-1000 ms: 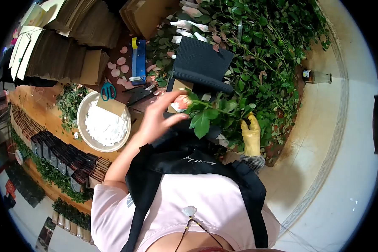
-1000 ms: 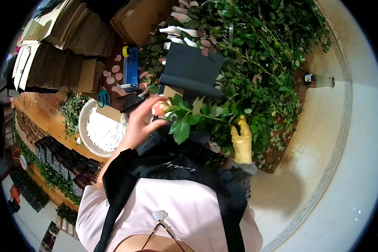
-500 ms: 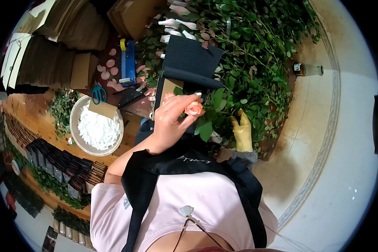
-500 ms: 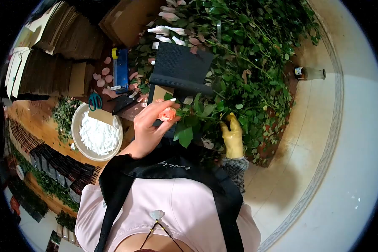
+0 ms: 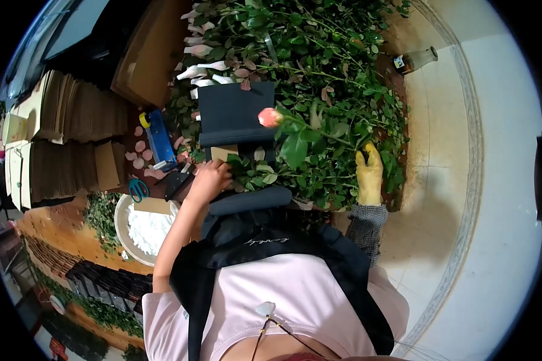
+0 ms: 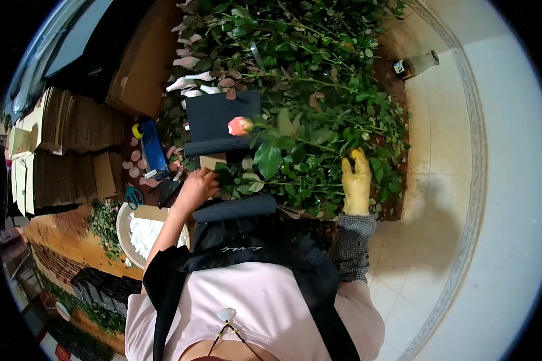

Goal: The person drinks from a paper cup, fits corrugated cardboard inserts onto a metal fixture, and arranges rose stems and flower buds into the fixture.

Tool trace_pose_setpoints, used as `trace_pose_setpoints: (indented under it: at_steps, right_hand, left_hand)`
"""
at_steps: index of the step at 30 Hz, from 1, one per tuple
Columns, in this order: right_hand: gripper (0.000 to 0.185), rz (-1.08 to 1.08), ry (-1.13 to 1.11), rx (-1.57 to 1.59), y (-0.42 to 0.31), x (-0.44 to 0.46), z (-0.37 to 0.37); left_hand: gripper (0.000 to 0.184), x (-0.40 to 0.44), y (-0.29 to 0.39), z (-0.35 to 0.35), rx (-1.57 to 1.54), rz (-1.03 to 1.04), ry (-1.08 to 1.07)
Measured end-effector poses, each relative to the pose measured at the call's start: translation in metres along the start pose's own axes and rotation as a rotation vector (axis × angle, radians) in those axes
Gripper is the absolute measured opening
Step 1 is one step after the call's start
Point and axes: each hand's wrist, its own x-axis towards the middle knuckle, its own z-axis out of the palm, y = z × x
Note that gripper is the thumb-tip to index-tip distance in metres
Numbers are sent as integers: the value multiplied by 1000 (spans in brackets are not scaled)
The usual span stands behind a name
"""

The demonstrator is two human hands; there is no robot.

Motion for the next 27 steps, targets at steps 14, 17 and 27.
trace_pose_setpoints:
  at_steps: [14,17,27]
  right_hand:
    - [44,249,-39,373,15,-25,-31]
    - [44,297,28,336,2,-30,-32]
    - [41,202,148,323,2,-31,-32]
  left_hand:
    - [30,1,-1,11,-45,-20,27]
    - [29,1,2,10,-10,9,76]
    - [26,2,3,7,-66,-31,11]
